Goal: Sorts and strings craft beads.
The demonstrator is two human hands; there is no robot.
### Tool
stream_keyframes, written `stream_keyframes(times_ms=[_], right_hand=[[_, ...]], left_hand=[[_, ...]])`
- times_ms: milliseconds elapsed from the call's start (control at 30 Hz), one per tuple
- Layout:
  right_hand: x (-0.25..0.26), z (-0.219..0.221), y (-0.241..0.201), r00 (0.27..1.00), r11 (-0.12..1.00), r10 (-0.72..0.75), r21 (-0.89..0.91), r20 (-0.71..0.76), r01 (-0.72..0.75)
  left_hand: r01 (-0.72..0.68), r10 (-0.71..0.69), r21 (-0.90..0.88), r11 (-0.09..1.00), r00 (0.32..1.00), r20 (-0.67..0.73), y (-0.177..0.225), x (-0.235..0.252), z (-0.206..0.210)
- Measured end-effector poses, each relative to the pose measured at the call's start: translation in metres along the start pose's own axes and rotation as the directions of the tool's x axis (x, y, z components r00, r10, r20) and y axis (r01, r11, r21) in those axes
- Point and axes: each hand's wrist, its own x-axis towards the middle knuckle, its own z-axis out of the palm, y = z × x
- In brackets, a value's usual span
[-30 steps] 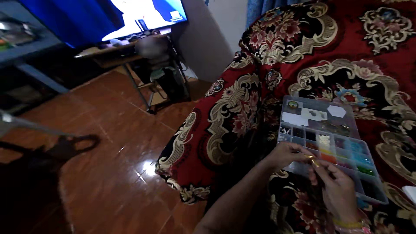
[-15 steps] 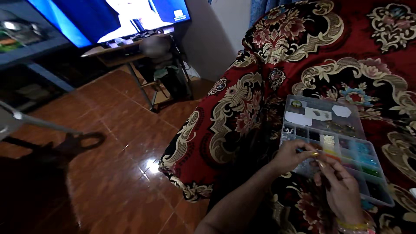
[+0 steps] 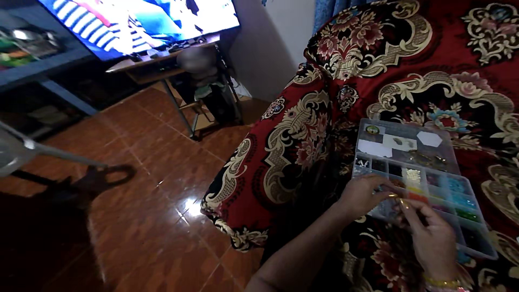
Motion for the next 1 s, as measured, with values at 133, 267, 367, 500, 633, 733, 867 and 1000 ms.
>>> stream_keyframes(times_ms=[133,267,367,500,633,733,867,1000], right_hand=[[0.004,-0.004,0.004,0.999,1.0,-0.02,0.005,-0.029,0.02],[0.006,-0.007,0.004,0.998,1.0,-0.023,-0.021,-0.055,0.022],[0.006,-0.006,0.005,0.998,1.0,-0.029,0.005,-0.063,0.03],[0.007,-0.006,0.004,0.998,0.999,-0.025,0.039,-0.064,0.027],[0.007,-0.006,0.004,0.998,0.999,-0.02,0.041,-0.06,0.023],[0.006,-0.005,0.002,0.998,0.999,-0.005,0.049,-0.06,0.008],[0.006,-0.005,0.001,0.999,0.996,0.013,0.086,-0.05,-0.009],[0.005,-0.004,0.0,0.999,0.996,0.007,0.092,-0.048,-0.003]], left_hand=[[0.048,-0.121,0.394,0.918,0.98,0.161,0.003,0.0,-0.003],[0.05,-0.231,0.547,0.836,0.935,0.268,0.009,0.001,0.004],[0.077,-0.303,0.595,0.8,0.908,0.291,0.011,0.001,0.01],[0.075,-0.315,0.613,0.786,0.903,0.293,0.011,0.002,0.014],[0.081,-0.297,0.596,0.799,0.915,0.274,0.007,0.001,0.016],[0.063,-0.263,0.591,0.805,0.929,0.259,0.004,0.0,0.019],[0.077,-0.272,0.574,0.815,0.926,0.261,0.003,0.001,0.02],[0.059,-0.252,0.575,0.816,0.931,0.262,0.0,0.001,0.024]])
